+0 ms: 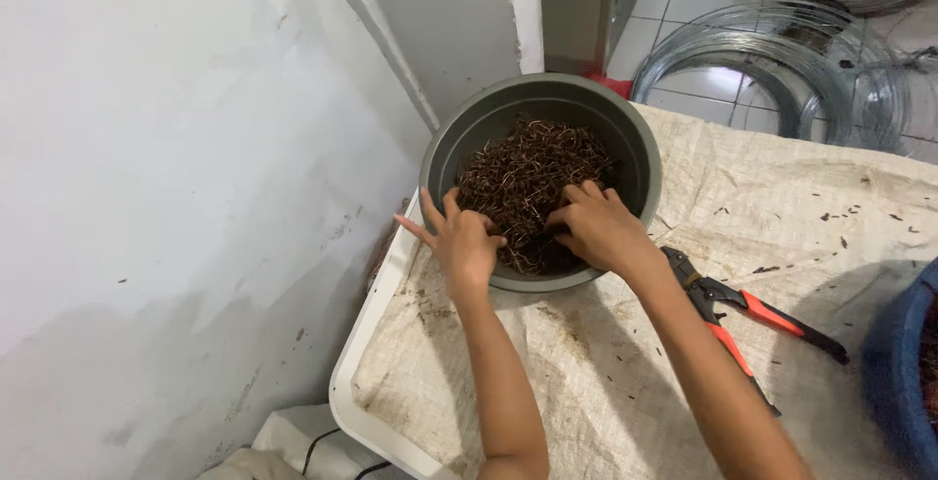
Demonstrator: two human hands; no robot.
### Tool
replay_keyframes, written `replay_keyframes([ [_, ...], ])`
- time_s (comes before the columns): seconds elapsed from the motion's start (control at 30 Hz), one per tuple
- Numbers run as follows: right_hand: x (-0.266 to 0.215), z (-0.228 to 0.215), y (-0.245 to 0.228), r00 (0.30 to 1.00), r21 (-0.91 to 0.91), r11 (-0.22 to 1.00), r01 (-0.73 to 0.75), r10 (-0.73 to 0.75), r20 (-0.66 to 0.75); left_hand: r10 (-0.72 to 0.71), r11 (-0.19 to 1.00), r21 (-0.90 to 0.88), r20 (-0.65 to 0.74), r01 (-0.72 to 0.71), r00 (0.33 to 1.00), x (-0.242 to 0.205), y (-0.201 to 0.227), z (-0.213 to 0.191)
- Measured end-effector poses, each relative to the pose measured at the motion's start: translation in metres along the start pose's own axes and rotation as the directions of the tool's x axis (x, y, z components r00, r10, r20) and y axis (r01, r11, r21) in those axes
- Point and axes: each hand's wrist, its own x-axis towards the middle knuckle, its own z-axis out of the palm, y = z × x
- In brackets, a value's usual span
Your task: Cutting thin wires into smaller pieces using wire cutters and sorting them into a bowl
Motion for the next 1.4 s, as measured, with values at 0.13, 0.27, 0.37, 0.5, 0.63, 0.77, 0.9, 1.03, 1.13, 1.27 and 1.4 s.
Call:
replay_keyframes([
  [0.13, -0.002, -0.004, -0.008, 0.998, -0.107, 0.993, 0.055, -0.055, 0.009, 0.019, 0.974, 0.226, -0.011, -0.016, 1.0, 0.003, -0.002, 0.006],
  [0.27, 0.003, 0.002, -0.004, 0.997, -0.093, 0.992, 0.08, -0.081, -0.012, 0.036, 0.982, 0.183, 0.001, -0.036, 0.999, 0.006, -0.002, 0.01],
  [0.37, 0.005, 0.005, 0.001, 0.995, -0.002, 0.996, 0.084, -0.084, -0.056, 0.051, 0.999, -0.015, -0.058, -0.052, 0.997, 0.0, 0.007, 0.0],
  [0.5, 0.005, 0.003, 0.004, 0.979, 0.167, 0.981, 0.096, -0.063, -0.192, 0.19, 0.981, -0.001, -0.165, -0.192, 0.968, -0.002, 0.003, -0.01],
  [0.63, 0.002, 0.013, 0.012, 0.949, 0.275, 0.955, 0.108, -0.016, -0.316, 0.196, 0.978, -0.025, -0.207, -0.206, 0.958, -0.01, 0.014, -0.03],
  [0.77, -0.007, -0.001, 0.006, 0.945, 0.398, 0.913, 0.091, 0.047, -0.324, 0.184, 0.977, -0.062, -0.237, -0.203, 0.954, -0.01, 0.024, -0.03],
  [0.9, -0.006, -0.002, 0.006, 0.946, 0.356, 0.927, 0.114, 0.008, -0.325, 0.193, 0.967, -0.113, -0.251, -0.227, 0.949, -0.011, 0.032, -0.031],
  [1.03, -0.002, 0.007, 0.012, 0.939, 0.343, 0.936, 0.076, 0.048, -0.342, 0.209, 0.961, -0.126, -0.258, -0.247, 0.943, -0.01, 0.035, -0.028],
  [1.13, -0.008, -0.006, 0.005, 0.953, 0.384, 0.921, 0.058, 0.064, -0.297, 0.221, 0.956, -0.128, -0.273, -0.264, 0.936, -0.011, 0.04, -0.031],
  [1.27, 0.001, 0.009, 0.014, 0.954, 0.353, 0.935, 0.044, 0.065, -0.292, 0.275, 0.933, -0.146, -0.294, -0.328, 0.915, -0.012, 0.043, -0.034],
  [1.4, 0.001, 0.018, 0.019, 0.919, 0.437, 0.897, 0.068, 0.114, -0.377, 0.263, 0.939, -0.138, -0.307, -0.316, 0.915, -0.011, 0.041, -0.031],
])
